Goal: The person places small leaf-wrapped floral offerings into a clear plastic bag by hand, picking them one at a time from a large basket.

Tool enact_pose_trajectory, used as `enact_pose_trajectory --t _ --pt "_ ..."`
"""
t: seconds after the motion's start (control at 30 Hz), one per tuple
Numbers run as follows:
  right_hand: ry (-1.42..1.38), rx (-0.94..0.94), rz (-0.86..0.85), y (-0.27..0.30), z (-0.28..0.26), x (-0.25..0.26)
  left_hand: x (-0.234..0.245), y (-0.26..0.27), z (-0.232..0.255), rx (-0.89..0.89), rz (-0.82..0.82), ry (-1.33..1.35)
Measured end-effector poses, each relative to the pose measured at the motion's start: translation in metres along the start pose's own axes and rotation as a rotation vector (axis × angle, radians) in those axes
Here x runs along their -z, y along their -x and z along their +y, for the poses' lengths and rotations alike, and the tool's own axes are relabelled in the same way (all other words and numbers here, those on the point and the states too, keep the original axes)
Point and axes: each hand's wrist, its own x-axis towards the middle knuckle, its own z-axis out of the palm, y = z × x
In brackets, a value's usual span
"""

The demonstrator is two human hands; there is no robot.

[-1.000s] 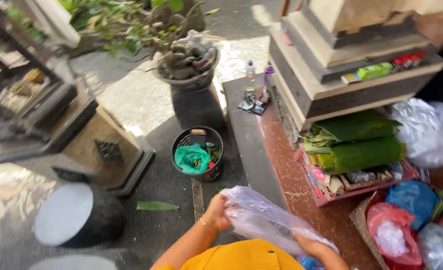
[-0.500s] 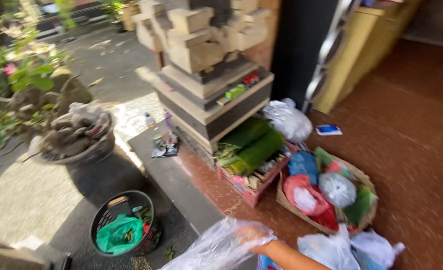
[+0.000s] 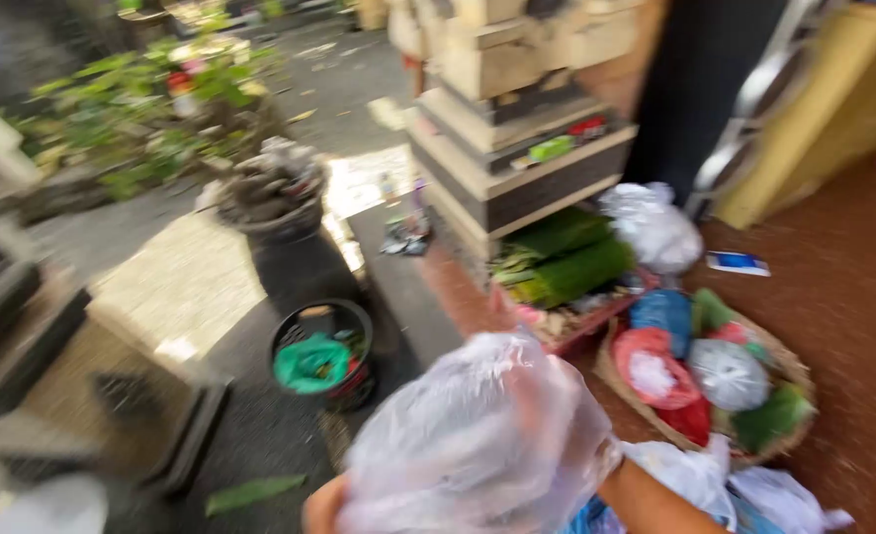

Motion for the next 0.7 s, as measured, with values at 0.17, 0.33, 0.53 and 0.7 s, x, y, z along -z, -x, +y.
enact_pose_trajectory --t 0.17,0.33,0.53,0.7 --pt "0.228 0.316 -0.110 -0.022 -0.020 -0.043 0.043 0.004 0.197 0.263 0.366 -0.049" --pt "0.445 0.717 -0.181 -0.088 -0.110 -0.043 0.066 0.025 0.306 -0.304 0.842 -0.222" --pt "0.630 0.560 -1.113 -0.147 0.006 -0.121 0.086 0.007 0.274 -0.179 0.656 -0.218" --pt "0.727 0.371 -0.620 -0.162 -0.067 -0.158 0.093 0.034 0.329 -0.145 0.713 -0.231"
